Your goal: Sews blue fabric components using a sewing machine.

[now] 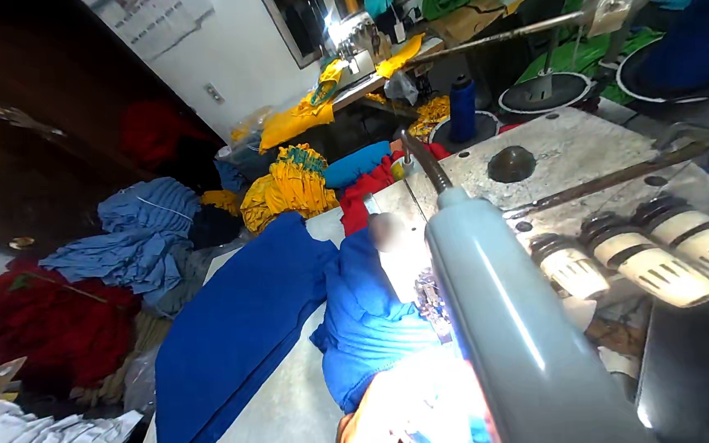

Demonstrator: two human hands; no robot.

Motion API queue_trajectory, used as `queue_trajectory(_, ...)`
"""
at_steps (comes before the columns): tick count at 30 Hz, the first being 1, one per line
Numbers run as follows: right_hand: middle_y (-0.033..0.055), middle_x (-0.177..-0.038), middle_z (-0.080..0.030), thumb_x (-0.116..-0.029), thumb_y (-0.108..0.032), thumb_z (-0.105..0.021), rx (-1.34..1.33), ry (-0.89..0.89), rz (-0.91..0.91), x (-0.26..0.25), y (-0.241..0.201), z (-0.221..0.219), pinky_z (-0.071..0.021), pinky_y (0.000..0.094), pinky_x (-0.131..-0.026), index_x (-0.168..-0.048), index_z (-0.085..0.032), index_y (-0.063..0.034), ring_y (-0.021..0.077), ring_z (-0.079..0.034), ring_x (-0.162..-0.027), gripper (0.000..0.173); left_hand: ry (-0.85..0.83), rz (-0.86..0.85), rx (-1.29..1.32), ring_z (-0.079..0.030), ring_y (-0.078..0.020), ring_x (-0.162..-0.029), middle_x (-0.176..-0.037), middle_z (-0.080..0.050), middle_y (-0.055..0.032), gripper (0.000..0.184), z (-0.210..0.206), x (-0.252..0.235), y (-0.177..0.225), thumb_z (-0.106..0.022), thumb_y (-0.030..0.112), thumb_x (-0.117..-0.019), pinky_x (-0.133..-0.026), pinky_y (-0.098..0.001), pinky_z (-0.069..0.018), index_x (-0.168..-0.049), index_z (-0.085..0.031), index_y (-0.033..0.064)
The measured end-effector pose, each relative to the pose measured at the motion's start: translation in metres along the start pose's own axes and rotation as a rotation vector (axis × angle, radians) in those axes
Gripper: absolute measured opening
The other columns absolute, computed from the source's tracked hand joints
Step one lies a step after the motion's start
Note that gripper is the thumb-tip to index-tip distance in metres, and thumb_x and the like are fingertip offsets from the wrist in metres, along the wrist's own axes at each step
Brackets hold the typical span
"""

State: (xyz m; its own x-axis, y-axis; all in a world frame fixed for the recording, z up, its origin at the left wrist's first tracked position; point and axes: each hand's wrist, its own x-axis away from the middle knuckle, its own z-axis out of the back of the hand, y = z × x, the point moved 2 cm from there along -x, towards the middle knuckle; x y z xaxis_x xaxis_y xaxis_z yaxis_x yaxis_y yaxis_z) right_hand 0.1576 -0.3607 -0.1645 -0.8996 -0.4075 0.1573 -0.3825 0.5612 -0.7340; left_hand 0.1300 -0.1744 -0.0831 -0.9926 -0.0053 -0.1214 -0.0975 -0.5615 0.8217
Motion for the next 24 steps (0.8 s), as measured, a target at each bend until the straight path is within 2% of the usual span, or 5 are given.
queue_trajectory(4,0.0002,-0.088,-0.074,-0.0956,-0.01,-0.066,-0.163,-0.081,-0.177,-0.005,0.012,0.003,-0.0593,0.0253,-0.071,-0.099,-0.072,-0.0127,0.0084,-0.07,-0.078,0.007,0.095,0.003,0.122,-0.057,0.0058,-0.067,-0.075,-0.066,0.0012,0.02,-0.019,0.023,-0.002,-0.082,0.006,-0.0812,-0.063,-0.0125,-0.0486,-0.091,-0.069,-0.0073)
queue_trajectory(8,-0.0058,-0.089,-0.073,-0.0875,-0.001,-0.073,-0.005,0.019,0.082,0.005,-0.003,-0.012,-0.0585,0.0218,-0.073,-0.094,-0.071,-0.0158,0.0033,-0.069,-0.08,0.016,0.337,-0.286,0.065,-0.066,0.0024,-0.098,-0.101,-0.072,0.0092,0.015,-0.013,0.017,0.005,-0.077,0.006,-0.0888,-0.088,-0.0185,-0.0566,-0.098,-0.07,0.0147)
queue_trajectory(15,0.002,-0.097,-0.076,-0.101,-0.025,-0.062,-0.255,-0.025,-0.062,-0.005,0.013,0.001,-0.0611,0.0339,-0.086,-0.103,-0.073,-0.0147,0.0121,-0.073,-0.091,0.015,0.232,-0.535,-0.122,-0.06,-0.0056,-0.088,-0.084,-0.064,-0.0066,0.006,-0.035,0.007,0.002,-0.074,0.007,-0.0907,-0.083,-0.0131,-0.0479,-0.089,-0.074,0.0015)
queue_trajectory(19,-0.0037,-0.09,-0.074,-0.098,-0.004,-0.056,-0.168,-0.054,-0.012,-0.001,0.009,-0.003,-0.06,0.0286,-0.08,-0.093,-0.071,-0.0194,0.0063,-0.07,-0.083,0.022,0.202,-0.555,-0.179,-0.057,-0.0068,-0.086,-0.083,-0.06,-0.0085,0.011,-0.03,0.01,-0.004,-0.07,0.009,-0.0926,-0.083,-0.0116,-0.0453,-0.095,-0.077,0.002)
queue_trajectory(24,-0.0075,-0.087,-0.072,-0.088,0.008,-0.062,-0.002,0.06,0.13,0.008,0.011,-0.002,-0.058,0.0216,-0.069,-0.097,-0.061,-0.0182,0.002,-0.068,-0.076,0.028,0.103,-0.632,-0.184,-0.067,-0.0178,-0.115,-0.107,-0.075,-0.0115,0.013,-0.032,0.012,-0.007,-0.065,0.014,-0.0994,-0.107,-0.0316,-0.0477,-0.099,-0.077,0.0077)
